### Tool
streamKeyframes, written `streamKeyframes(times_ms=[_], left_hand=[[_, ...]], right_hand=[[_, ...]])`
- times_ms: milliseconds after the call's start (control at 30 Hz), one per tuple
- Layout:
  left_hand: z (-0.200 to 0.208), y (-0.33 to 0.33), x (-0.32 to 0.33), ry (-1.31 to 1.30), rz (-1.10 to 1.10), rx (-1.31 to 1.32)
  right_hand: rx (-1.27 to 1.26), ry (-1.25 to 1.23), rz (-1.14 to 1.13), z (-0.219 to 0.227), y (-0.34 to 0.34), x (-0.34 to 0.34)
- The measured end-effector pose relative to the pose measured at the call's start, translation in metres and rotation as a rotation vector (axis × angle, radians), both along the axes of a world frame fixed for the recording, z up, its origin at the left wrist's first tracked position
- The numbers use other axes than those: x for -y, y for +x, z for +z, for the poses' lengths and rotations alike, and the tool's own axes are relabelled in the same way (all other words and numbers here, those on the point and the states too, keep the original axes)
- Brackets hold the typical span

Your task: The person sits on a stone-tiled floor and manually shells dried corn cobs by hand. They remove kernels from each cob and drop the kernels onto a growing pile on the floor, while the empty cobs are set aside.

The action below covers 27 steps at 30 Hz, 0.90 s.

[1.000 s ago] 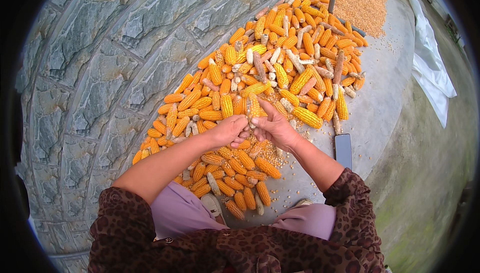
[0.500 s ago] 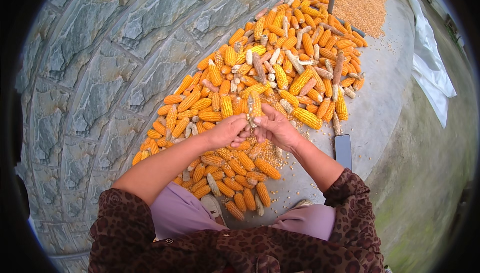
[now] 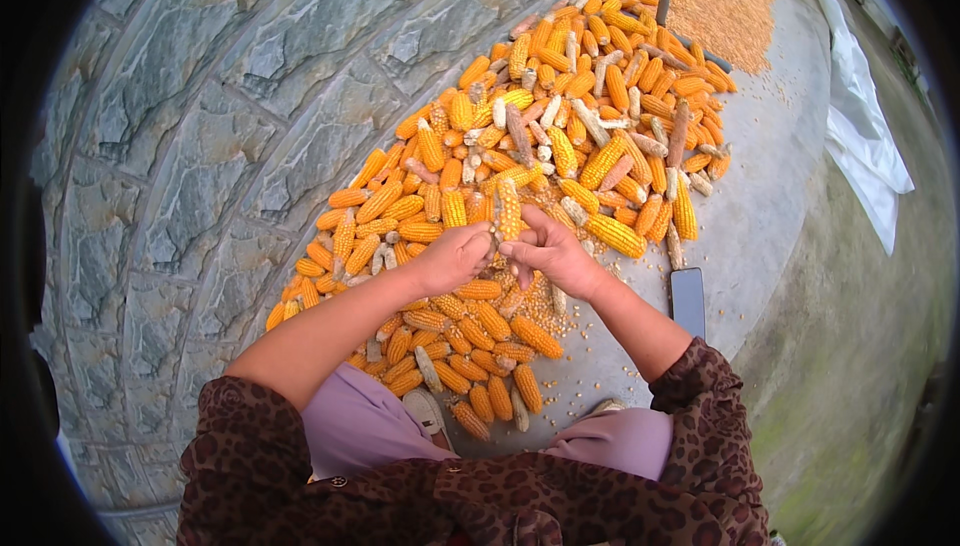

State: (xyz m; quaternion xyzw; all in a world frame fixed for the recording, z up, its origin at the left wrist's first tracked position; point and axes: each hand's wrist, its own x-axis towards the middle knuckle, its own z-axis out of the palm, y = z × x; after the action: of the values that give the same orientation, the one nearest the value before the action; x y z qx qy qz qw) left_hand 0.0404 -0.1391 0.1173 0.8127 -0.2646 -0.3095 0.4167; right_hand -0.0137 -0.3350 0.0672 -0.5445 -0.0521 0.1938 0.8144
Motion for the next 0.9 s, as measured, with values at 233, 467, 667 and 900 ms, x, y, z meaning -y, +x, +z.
streamKeyframes(times_ms=[233,467,667,900], left_hand=[[-0.005,0.002,-0.004,0.054,0.016,0.051],[-0.006,-0.003,-0.003,0.142,-0.026,0.059],[-0.003,-0.001,-0.003,0.176,-0.034,0.149],[0.005,0.000,0.003,0.066,0.053,0.118]], right_hand=[[0.052,-0.121,-0.010,0.013,-0.002,-0.008],[0.053,-0.305,-0.015,0.017,-0.010,-0.010],[-0.056,-0.103,-0.004,0.014,-0.006,-0.007],[-0.053,-0.089,-0.032,0.013,-0.004,-0.006]])
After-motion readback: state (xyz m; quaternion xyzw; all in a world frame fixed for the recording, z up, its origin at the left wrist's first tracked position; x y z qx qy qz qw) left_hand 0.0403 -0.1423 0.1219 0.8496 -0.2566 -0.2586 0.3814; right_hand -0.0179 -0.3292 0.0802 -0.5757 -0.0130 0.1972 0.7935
